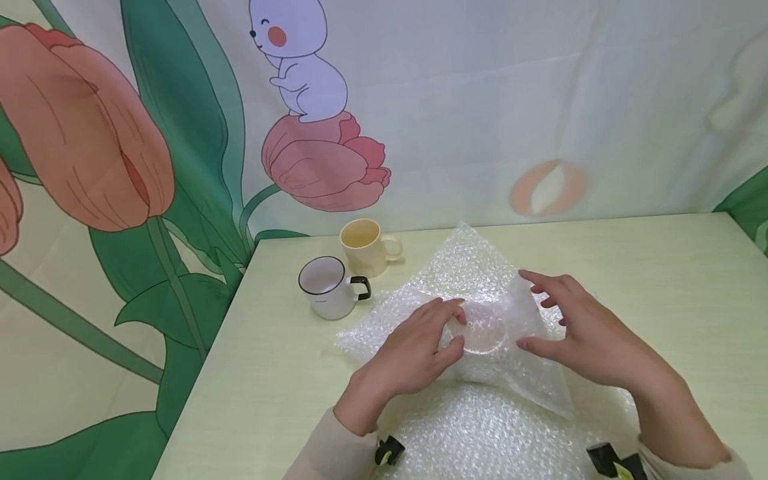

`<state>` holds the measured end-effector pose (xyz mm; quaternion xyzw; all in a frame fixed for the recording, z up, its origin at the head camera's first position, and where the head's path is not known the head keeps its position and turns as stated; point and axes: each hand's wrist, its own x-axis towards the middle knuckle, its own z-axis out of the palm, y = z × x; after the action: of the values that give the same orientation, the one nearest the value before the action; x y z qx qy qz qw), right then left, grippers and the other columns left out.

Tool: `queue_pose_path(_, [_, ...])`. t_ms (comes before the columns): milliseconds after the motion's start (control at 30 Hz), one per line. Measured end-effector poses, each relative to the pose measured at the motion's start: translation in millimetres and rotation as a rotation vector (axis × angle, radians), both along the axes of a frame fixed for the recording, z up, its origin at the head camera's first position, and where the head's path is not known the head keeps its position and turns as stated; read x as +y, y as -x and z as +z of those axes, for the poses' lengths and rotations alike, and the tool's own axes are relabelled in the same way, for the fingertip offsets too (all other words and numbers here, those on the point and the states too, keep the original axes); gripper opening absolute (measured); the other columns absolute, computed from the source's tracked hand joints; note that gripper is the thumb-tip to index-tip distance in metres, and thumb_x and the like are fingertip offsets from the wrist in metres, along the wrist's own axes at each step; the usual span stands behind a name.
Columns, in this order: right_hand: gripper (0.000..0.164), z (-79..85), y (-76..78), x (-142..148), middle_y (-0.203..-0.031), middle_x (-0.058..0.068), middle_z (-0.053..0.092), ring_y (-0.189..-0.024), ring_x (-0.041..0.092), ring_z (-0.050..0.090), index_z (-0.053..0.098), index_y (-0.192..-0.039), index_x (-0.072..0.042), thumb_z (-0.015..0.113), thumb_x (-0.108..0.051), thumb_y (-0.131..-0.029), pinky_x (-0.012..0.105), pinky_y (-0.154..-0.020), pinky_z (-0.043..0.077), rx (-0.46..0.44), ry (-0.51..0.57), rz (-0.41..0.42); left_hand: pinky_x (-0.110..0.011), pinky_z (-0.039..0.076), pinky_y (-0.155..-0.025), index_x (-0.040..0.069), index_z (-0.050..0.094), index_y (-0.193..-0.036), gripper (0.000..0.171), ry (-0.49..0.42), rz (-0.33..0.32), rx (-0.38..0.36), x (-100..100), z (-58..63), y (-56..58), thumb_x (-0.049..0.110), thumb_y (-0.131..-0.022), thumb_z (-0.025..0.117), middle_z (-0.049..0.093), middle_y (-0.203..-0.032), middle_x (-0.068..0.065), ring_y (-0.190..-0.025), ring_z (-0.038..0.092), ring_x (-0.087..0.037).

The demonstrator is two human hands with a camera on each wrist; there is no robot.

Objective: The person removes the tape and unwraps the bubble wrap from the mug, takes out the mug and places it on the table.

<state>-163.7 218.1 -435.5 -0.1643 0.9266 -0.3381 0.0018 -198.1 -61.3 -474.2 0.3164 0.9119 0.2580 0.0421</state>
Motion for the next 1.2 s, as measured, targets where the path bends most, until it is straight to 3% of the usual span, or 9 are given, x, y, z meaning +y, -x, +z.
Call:
queue_pose_path(233, [0.088,3.0,-0.5,6,-0.141,0.010,0.050,-0.126,0.034,0.056,0.030,-0.163,-0.024,0.080,-0.022,-0.091,0.045,-0.086,0.056,0.008,0.017,0.003,-0.039,0.050,-0.104,0.024,0.051,-0.128,0.026,0.003,-0.005,0.011,1,-1.0,1.6,0.034,-0.105,0.047,0.052,-0.149,0.003,-0.134,0.051,-0.017])
queue_pose_path(467, [0.091,6.5,-1.1,12,-0.143,0.013,0.047,-0.108,0.031,0.058,0.023,-0.165,-0.027,0.073,-0.011,-0.091,0.042,-0.083,0.053,-0.004,0.002,-0.014,-0.040,0.049,-0.103,0.023,0.051,-0.131,0.028,0.004,-0.004,-0.005,1,0.7,1.6,0.033,-0.105,0.047,0.054,-0.147,0.002,-0.133,0.051,-0.017])
queue_pose_path(567, [0.092,6.8,-1.4,14,-0.147,0.012,0.046,-0.112,0.027,0.056,0.021,-0.166,-0.028,0.070,-0.006,-0.090,0.043,-0.088,0.051,0.018,0.010,-0.011,-0.038,0.050,-0.100,0.023,0.051,-0.132,0.029,0.005,-0.006,-0.004,1,0.3,1.9,0.033,-0.105,0.048,0.054,-0.145,0.002,-0.127,0.052,-0.017])
queue_pose_path(667, [0.093,7.0,-1.8,16,-0.148,0.010,0.047,-0.117,0.024,0.054,0.021,-0.166,-0.029,0.067,-0.003,-0.089,0.035,-0.090,0.047,0.056,0.021,-0.007,-0.036,0.050,-0.097,0.023,0.051,-0.132,0.029,0.009,-0.008,0.000,1,-0.3,2.0,0.033,-0.105,0.047,0.055,-0.143,0.002,-0.121,0.052,-0.016])
queue_pose_path(900, [0.090,8.5,-4.2,19,-0.143,0.008,0.053,-0.125,0.027,0.053,0.027,-0.164,-0.027,0.064,0.004,-0.088,0.021,-0.089,0.045,0.174,0.059,0.005,-0.038,0.049,-0.102,0.022,0.051,-0.133,0.029,0.003,-0.011,-0.008,0,0.1,1.7,0.032,-0.106,0.048,0.054,-0.145,0.002,-0.124,0.053,-0.016])
queue_pose_path(1067, [0.086,13.6,-7.7,18,-0.141,0.001,0.056,-0.122,0.013,0.051,0.039,-0.160,-0.028,0.056,0.012,-0.086,0.015,-0.090,0.040,0.262,0.095,-0.021,-0.039,0.048,-0.107,0.022,0.052,-0.132,0.028,0.001,-0.011,-0.016,0,1.4,1.4,0.032,-0.106,0.047,0.053,-0.149,0.001,-0.132,0.052,-0.017])
queue_pose_path(1200, [0.083,17.9,-10.1,17,-0.141,-0.004,0.058,-0.111,0.006,0.047,0.053,-0.150,-0.030,0.052,0.017,-0.083,0.020,-0.077,0.039,0.312,0.073,-0.061,-0.039,0.048,-0.108,0.022,0.052,-0.132,0.028,0.004,-0.010,-0.018,0,1.6,0.7,0.032,-0.106,0.047,0.053,-0.150,0.001,-0.134,0.052,-0.018])
